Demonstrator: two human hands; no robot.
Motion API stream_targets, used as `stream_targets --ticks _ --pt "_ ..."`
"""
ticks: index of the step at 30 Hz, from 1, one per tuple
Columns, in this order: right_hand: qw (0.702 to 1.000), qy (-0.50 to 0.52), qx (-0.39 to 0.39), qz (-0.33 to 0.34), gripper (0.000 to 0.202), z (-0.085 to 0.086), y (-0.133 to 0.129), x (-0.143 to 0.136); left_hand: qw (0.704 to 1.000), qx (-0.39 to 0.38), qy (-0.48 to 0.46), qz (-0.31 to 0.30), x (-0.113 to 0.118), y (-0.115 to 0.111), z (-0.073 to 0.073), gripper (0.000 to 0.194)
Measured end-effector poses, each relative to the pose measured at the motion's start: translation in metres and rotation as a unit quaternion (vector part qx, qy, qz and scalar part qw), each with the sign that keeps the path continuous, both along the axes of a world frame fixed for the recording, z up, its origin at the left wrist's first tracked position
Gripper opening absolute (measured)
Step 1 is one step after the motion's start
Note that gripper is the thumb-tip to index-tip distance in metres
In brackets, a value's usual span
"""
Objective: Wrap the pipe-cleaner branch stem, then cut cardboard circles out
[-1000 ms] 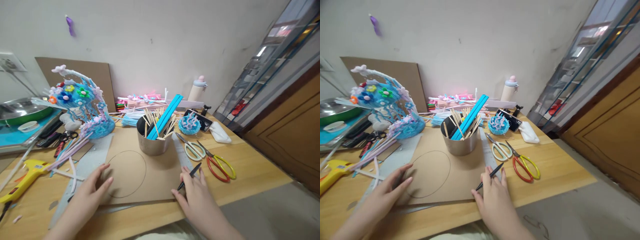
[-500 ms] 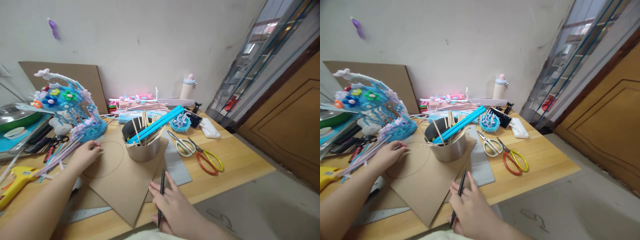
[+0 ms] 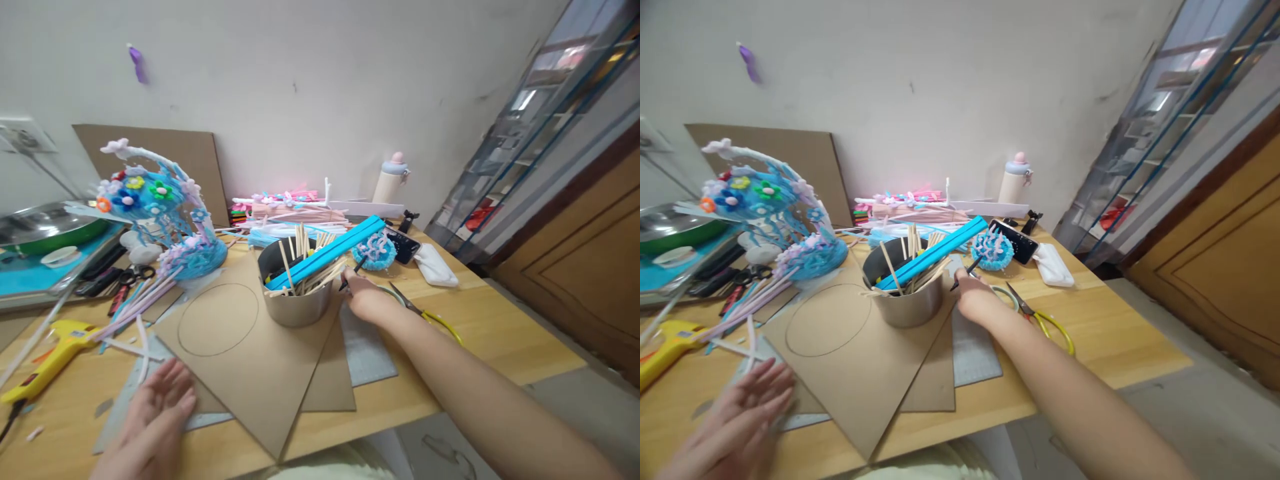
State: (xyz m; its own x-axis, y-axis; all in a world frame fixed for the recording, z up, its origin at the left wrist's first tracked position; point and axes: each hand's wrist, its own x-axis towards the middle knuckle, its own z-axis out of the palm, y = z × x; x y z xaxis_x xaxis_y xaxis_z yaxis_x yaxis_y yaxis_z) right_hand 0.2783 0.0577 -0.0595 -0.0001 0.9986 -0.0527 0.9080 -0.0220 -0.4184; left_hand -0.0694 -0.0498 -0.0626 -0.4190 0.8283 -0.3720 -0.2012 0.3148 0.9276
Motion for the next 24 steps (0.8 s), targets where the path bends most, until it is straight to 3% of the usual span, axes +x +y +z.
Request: stream_targets --ticks 2,4,8,11,15,24 --pt "1.000 0.006 -0.022 -0.007 0.033 -0.007 0.012 -0.003 0.995 -0.036 -0.091 0.018 -0.010 -0.002 -0.010 0.067" --pt "0.999 0.020 -0.030 -0.015 0.033 -0.012 0.018 -0.005 0.990 -0.042 -0.135 0.016 -0.017 -0.001 -0.010 0.064" --pt "0.997 0.064 -0.021 -0.032 0.028 -0.010 0.015 -0.008 0.987 -0.023 -0.157 0.030 -0.017 -0.007 0.009 0.050" --pt "0.994 0.100 -0.008 -0.040 0.023 -0.002 -0.001 -0.013 0.989 -0.012 -0.142 0.032 -0.017 -0.016 0.022 0.048" --pt "0.990 0.129 0.005 -0.050 0.019 0.004 -0.029 -0.023 0.994 -0.057 -0.074 0.053 -0.026 -0.022 0.027 0.042" --pt "0.982 0.183 0.036 -0.033 0.009 -0.009 -0.076 -0.038 0.996 -0.009 -0.083 0.037 -0.027 -0.042 0.055 0.041"
